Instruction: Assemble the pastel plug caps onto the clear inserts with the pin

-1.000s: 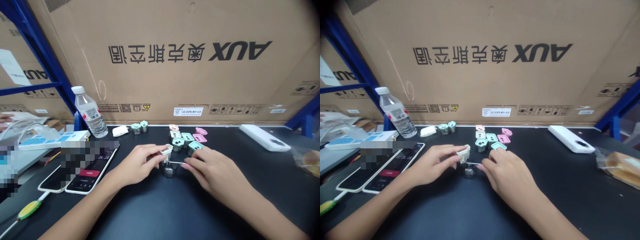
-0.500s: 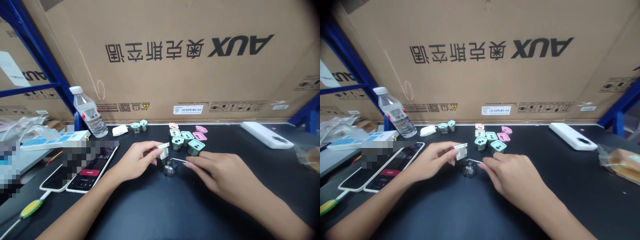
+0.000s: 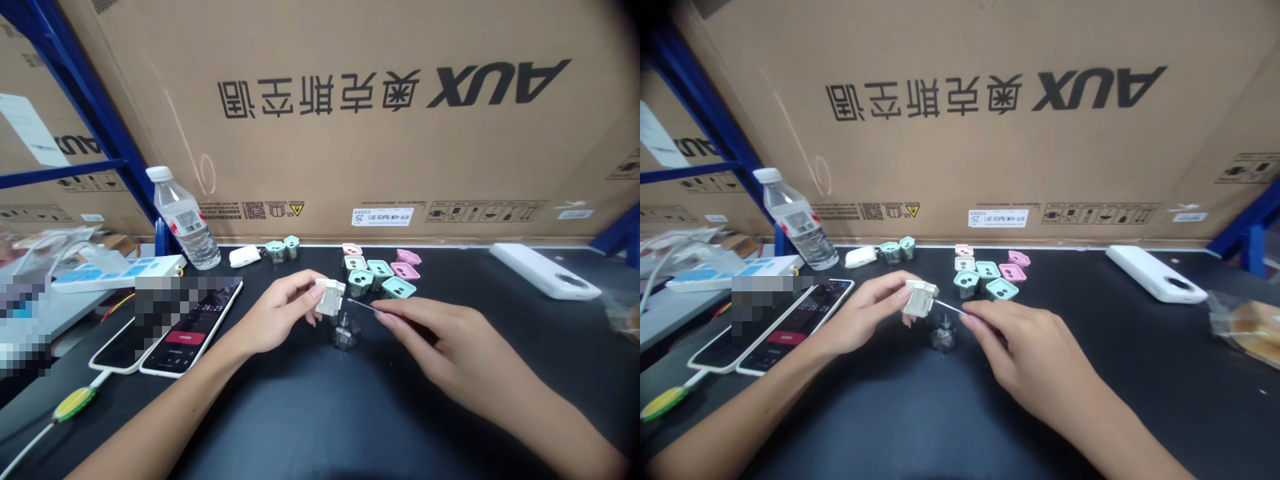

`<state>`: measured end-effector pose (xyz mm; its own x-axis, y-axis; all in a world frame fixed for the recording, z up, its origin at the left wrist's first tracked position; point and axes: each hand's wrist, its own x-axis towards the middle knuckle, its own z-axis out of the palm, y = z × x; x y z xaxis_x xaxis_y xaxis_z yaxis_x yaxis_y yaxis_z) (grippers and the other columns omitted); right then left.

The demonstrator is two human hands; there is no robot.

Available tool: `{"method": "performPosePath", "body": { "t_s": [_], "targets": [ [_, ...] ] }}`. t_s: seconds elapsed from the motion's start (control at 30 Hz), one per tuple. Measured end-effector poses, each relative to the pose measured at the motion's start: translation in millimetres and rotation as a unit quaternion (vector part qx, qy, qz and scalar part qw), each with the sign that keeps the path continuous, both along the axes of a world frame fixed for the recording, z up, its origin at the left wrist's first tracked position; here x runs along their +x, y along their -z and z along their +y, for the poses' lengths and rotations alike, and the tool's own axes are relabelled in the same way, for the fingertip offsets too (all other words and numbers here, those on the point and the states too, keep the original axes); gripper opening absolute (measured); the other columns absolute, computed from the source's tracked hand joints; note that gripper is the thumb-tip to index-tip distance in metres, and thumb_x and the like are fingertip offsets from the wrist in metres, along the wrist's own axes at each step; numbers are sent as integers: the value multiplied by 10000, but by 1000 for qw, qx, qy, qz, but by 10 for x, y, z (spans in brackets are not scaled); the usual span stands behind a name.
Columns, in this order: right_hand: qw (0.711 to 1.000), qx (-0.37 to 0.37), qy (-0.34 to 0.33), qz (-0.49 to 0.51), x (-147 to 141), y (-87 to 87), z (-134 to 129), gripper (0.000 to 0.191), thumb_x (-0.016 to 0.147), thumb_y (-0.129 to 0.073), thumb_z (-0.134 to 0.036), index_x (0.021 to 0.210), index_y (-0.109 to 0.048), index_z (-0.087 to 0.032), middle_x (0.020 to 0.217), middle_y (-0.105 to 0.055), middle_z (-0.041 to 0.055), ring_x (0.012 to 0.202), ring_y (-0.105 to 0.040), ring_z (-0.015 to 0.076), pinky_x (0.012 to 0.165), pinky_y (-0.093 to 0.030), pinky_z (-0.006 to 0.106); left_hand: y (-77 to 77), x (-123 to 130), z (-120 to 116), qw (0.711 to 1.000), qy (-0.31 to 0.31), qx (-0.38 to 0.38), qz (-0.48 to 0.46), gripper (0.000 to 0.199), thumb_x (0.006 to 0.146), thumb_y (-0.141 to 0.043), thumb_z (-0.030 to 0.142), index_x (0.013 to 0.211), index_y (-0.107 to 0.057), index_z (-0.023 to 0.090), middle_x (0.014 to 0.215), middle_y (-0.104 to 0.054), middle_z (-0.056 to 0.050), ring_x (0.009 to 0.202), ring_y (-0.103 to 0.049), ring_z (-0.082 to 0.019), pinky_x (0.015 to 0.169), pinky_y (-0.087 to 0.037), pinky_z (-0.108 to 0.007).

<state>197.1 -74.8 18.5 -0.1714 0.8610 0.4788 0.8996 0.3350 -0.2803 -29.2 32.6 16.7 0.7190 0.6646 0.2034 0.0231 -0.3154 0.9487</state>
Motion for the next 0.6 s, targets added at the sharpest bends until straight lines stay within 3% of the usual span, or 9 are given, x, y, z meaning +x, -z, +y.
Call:
{"method": "performPosePath", "body": {
  "t_s": [0.1, 0.27, 0.37, 0.5, 0.6],
  "targets": [
    [995, -14, -13, 94, -66, -24, -4, 210, 955, -515, -277, 1057, -699, -269, 1010, -752, -23, 852, -706, 145, 793, -534, 237, -42, -2, -39, 999, 28, -25, -20, 254, 970, -462, 357, 995, -592, 141, 830, -562, -16, 718, -533, -112, 672, -470, -235],
    [990, -27, -44, 134, -171, 23, 17, 252, 956, -508, -235, 1133, -686, -255, 1067, -737, -5, 910, -691, 143, 812, -533, 231, -64, 28, -132, 995, 67, -66, -27, 237, 980, -441, 358, 998, -556, 151, 875, -556, -24, 771, -533, -115, 719, -474, -241],
    [986, -47, -56, 147, -226, 68, 17, 294, 960, -481, -208, 1179, -676, -224, 1003, -744, 21, 828, -693, 146, 764, -544, 241, -19, 86, -183, 993, 44, -96, -49, 235, 986, -414, 387, 1077, -498, 187, 886, -551, -17, 776, -578, -123, 724, -518, -268],
    [984, -35, -51, 169, -264, 103, 15, 315, 957, -476, -205, 1204, -672, -200, 952, -743, 44, 724, -678, 150, 718, -551, 255, 37, 169, -210, 991, -12, -106, -86, 303, 927, -520, 433, 1145, -445, 235, 922, -525, -16, 715, -632, -147, 472, -516, -216],
    [985, -21, -43, 167, -272, 110, 12, 298, 957, -483, -222, 1172, -689, -204, 906, -736, 50, 711, -667, 162, 694, -541, 266, 29, 194, -198, 987, -73, -95, -103, 303, 882, -594, 437, 1043, -511, 194, 840, -563, -4, 580, -597, -108, 394, -456, -178]
  ]
}}
